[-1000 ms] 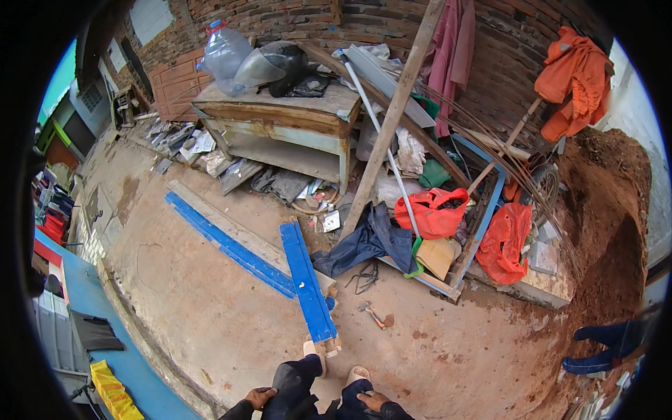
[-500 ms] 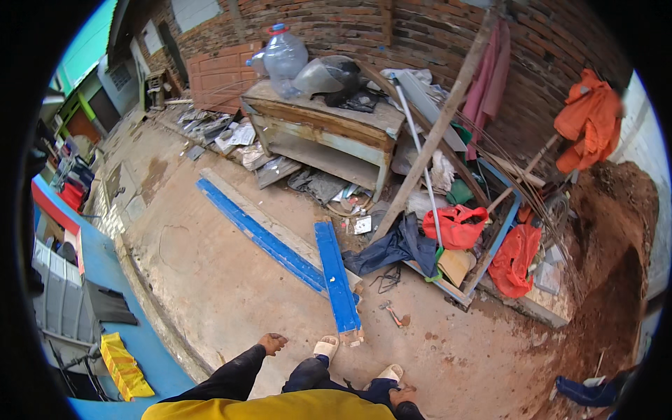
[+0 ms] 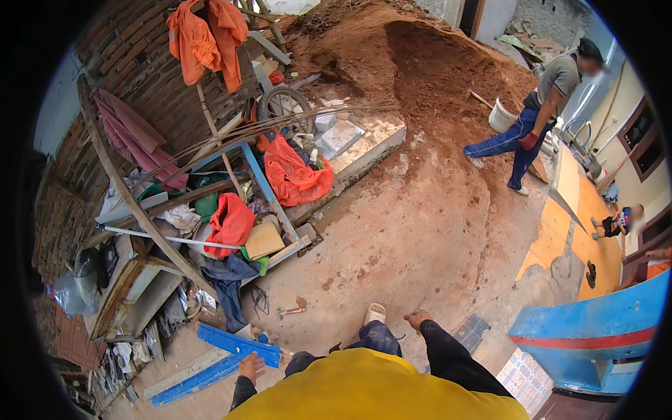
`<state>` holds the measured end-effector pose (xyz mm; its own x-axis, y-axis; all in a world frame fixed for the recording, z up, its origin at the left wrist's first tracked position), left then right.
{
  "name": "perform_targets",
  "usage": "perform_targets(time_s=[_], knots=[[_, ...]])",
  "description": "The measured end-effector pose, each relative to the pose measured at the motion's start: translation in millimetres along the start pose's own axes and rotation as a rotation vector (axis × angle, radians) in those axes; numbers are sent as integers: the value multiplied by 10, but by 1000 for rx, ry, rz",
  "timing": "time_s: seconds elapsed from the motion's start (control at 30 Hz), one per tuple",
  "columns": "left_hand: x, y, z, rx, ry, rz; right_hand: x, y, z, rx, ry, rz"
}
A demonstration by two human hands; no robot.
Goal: The person uses a hammer and a machete to pry apart and break a blue-painted wooden plank. They repeatedly strike the plank and use the machete as a lever to separate pieces.
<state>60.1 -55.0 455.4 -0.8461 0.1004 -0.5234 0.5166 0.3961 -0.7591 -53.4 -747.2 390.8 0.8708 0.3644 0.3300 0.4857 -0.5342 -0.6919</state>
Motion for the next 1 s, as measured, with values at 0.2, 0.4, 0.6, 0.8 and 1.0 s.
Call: perform_targets(time_s=[0.2, 0.4, 0.6, 0.8, 1.0], knots=[[-1180, -66, 1919, 296, 207, 72, -337, 1111, -1226, -418, 309, 19], [-2283, 425, 3054, 226, 360, 48, 1073, 1549, -1429, -165, 629, -117], [-3531, 1229, 4157, 113, 293, -15, 2295, 2647, -2168, -107, 591, -76], [-6185, 1572, 6658, 267, 706, 549, 2277, 4175, -4608, -547, 822, 226], [-9656, 1039, 9190, 543, 301, 757, 2827, 5791, -5604, -340, 580, 406]])
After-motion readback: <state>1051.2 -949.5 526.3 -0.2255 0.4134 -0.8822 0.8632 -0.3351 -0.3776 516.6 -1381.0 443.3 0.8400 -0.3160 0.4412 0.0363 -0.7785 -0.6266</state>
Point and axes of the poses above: each hand's wrist, its own y-axis towards the middle knuckle, its own z-axis out of the palm, x = y × z, the point moved 6 cm from there along y, towards the middle knuckle, and after that the axes turned 12 degrees about -x, right-handed, at the moved point
